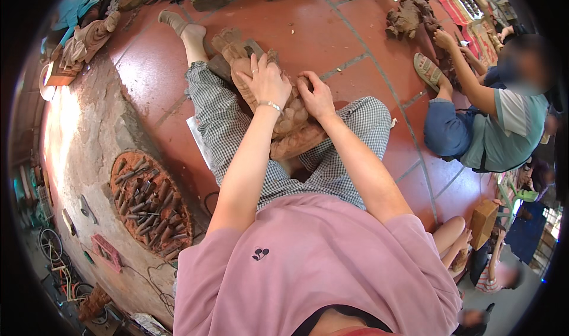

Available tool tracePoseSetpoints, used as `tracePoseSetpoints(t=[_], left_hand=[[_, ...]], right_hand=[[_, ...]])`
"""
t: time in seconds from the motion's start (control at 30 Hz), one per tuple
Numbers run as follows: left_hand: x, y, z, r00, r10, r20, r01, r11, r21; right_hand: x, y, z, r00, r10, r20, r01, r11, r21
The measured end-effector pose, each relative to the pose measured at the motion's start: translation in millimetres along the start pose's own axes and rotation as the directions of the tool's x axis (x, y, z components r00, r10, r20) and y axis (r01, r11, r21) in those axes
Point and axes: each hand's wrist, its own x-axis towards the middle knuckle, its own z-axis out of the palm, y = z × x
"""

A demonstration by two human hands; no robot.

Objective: The person sits on the floor and carves a wooden figurine using a small carving tool. They hold the wood steady with one hand while shaping details with the other, occasionally rotating the piece to access different angles.

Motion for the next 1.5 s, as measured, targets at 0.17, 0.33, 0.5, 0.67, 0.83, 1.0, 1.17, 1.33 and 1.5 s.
tracePoseSetpoints(t=[0.17,0.33,0.5,0.67,0.83,1.0,1.17,1.33,1.5], left_hand=[[-7.3,1.4,1.1,1.0,0.021,-0.011,-0.021,1.0,0.016],[14.0,-6.2,15.0,0.998,-0.021,-0.065,0.027,0.994,0.102],[-24.9,-5.3,-8.7,0.999,0.049,-0.017,-0.049,0.999,-0.006],[-35.1,-9.5,-13.2,0.997,0.049,-0.067,-0.056,0.993,-0.108],[9.3,-12.1,3.6,1.0,0.002,-0.01,-0.002,1.0,-0.029],[-19.7,-28.6,-14.7,0.992,0.11,0.067,-0.09,0.964,-0.249],[-48.7,-31.7,-27.5,0.988,0.119,0.095,-0.071,0.912,-0.405],[-33.0,-20.3,-12.3,0.99,0.139,-0.007,-0.134,0.939,-0.318],[-52.6,-24.1,-16.8,0.993,0.117,0.018,-0.106,0.945,-0.309]], right_hand=[[0.8,2.3,-5.2,0.999,0.036,0.019,-0.036,0.999,0.004],[-0.5,4.6,2.6,1.0,0.006,0.009,-0.005,1.0,-0.03],[0.7,2.9,-2.6,0.999,0.03,0.022,-0.03,1.0,-0.007],[1.5,2.1,-5.3,0.999,0.039,0.017,-0.04,0.998,0.054],[-0.9,1.9,1.0,1.0,0.012,0.013,-0.012,1.0,0.014],[1.2,2.4,-2.7,0.999,0.039,0.015,-0.04,0.998,0.041],[0.8,2.4,-4.7,0.998,0.046,0.041,-0.048,0.997,0.065],[-2.6,-2.0,0.6,1.0,0.024,0.004,-0.024,0.999,0.03],[-1.5,3.7,-0.2,0.999,-0.007,-0.039,0.01,0.996,0.084]])
